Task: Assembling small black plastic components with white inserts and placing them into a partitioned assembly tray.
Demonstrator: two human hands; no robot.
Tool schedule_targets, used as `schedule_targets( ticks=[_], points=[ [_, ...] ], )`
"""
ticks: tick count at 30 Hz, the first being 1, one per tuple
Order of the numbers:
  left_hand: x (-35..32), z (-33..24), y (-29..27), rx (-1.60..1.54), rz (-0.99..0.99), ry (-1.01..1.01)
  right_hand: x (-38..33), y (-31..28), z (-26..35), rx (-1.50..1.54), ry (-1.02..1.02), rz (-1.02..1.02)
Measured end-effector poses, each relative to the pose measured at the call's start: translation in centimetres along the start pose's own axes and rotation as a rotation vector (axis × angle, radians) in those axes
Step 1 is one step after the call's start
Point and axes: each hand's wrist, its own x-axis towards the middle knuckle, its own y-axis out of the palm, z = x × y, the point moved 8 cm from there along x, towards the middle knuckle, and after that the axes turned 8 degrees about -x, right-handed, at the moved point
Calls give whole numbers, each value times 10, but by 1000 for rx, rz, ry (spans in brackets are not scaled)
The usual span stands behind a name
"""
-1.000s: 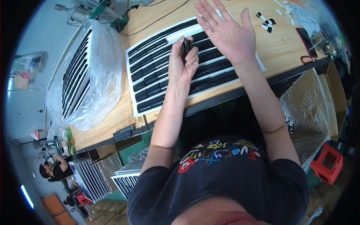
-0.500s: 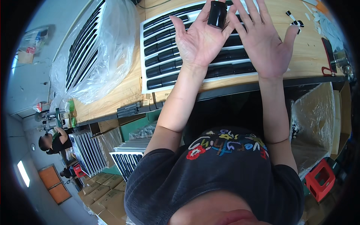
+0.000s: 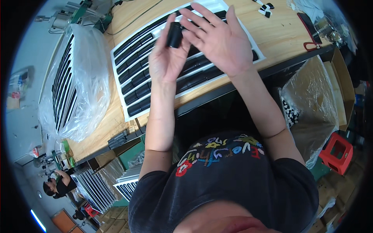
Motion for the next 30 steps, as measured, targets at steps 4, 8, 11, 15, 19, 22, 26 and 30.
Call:
schedule_targets(
  ticks=[4,8,11,15,19,22,26,30],
  points=[
    [-3,23,11,273,71,-99,-18,-35,30,-1024,-94,-364],
    [-10,49,19,596,-10,-156,-7,-45,50,-1136,-87,-408],
    [-13,66,8,666,30,-187,0,-55,38,-1010,66,-442],
    [-24,65,5,770,-301,-33,-2,-79,6,-916,96,-444],
    [-32,57,4,804,-322,97,-19,-66,-3,-1114,129,-408],
    [-41,60,5,997,-174,84,-36,-54,-3,-951,121,-395],
    [-73,64,50,1451,59,359,-64,-13,-10,-809,237,-285],
    [-106,81,70,1397,213,236,-94,4,-18,-701,290,-238]
  ],
)
